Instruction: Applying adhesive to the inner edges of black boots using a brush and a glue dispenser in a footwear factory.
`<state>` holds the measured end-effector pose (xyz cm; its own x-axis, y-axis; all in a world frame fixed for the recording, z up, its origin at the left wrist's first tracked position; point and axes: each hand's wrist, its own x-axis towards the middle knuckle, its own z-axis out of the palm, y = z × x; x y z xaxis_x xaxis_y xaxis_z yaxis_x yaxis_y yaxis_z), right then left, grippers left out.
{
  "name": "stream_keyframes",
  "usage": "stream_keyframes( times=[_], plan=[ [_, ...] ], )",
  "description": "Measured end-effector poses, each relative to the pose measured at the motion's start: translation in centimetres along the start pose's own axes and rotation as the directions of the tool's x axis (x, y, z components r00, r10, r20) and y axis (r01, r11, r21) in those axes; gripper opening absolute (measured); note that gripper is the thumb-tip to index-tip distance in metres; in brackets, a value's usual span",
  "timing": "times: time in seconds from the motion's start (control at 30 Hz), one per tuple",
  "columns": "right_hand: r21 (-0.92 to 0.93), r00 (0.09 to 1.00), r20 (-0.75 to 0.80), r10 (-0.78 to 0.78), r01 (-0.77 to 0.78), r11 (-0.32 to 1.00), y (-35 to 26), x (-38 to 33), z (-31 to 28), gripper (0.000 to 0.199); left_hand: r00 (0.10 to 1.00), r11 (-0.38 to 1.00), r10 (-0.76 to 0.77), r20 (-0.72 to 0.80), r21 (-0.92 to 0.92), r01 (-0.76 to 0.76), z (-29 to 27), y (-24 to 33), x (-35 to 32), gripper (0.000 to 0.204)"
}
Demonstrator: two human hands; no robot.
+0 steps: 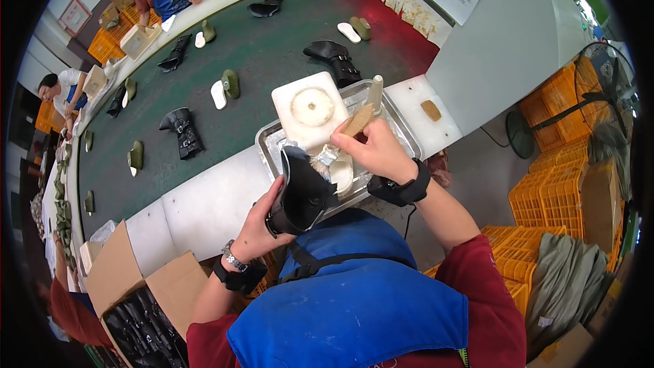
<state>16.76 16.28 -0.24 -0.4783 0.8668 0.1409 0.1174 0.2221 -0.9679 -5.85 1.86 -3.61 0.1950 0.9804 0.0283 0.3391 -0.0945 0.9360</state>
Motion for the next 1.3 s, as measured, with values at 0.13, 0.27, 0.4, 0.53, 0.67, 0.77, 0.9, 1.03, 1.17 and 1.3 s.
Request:
stream_keyframes(
  times=[0.13, 0.27, 0.4, 0.53, 0.67, 0.77, 0.9, 1.03, 1.17, 1.3],
  plan=[
    [-0.09, 0.997, -0.056, -0.046, 0.041, 0.995, 0.2, 0.4, 0.5, 0.024, 0.998, 1.0, 0.019, 0.068, 0.02, -0.021, 0.1, 0.1, 0.1, 0.097],
    [-0.095, 0.994, -0.076, -0.076, 0.069, 0.993, -0.3, 0.1, 0.8, 0.015, 0.989, 0.937, 0.146, -0.021, 0.325, -0.132, 0.5, -0.2, 0.3, 0.093],
    [0.051, 0.998, -0.06, -0.009, 0.012, 0.999, -1.2, -1.2, 0.6, 0.014, 0.975, 0.857, 0.185, -0.126, 0.505, -0.098, 0.3, -0.2, 0.6, 0.09],
    [0.08, 0.996, 0.081, 0.046, -0.053, 0.995, 0.5, -2.7, 1.9, 0.013, 0.945, 0.856, 0.213, -0.248, 0.513, -0.058, 0.4, -0.3, 0.9, 0.088],
    [-0.132, 0.995, -0.059, -0.086, 0.078, 0.988, 0.4, -2.7, 2.3, 0.011, 0.929, 0.833, 0.273, -0.249, 0.544, -0.099, 0.2, -0.1, 0.9, 0.087],
    [-0.167, 0.978, -0.126, -0.167, 0.145, 0.975, 0.1, -2.5, 2.6, 0.01, 0.93, 0.844, 0.278, -0.24, 0.524, -0.117, 0.1, 0.1, 0.8, 0.087],
    [-0.197, 0.937, -0.177, -0.301, 0.266, 0.944, 0.7, -2.0, 2.7, 0.01, 0.942, 0.832, 0.258, -0.214, 0.545, -0.104, 0.2, 0.6, 0.6, 0.085],
    [-0.097, 0.935, -0.253, -0.247, 0.229, 0.969, 0.8, -2.2, 2.6, 0.012, 0.951, 0.82, 0.211, -0.225, 0.57, -0.047, 0.1, -0.1, 0.1, 0.089],
    [0.091, 0.994, -0.077, -0.082, 0.089, 0.992, 0.6, -3.2, 3.0, 0.013, 0.932, 0.777, 0.261, -0.252, 0.628, -0.048, 0.1, 0.0, 0.2, 0.088],
    [-0.046, 0.999, -0.029, -0.032, 0.03, 0.998, 1.1, -2.9, 3.1, 0.012, 0.922, 0.789, 0.291, -0.257, 0.609, -0.079, 0.0, 0.5, 0.1, 0.086]
  ],
)
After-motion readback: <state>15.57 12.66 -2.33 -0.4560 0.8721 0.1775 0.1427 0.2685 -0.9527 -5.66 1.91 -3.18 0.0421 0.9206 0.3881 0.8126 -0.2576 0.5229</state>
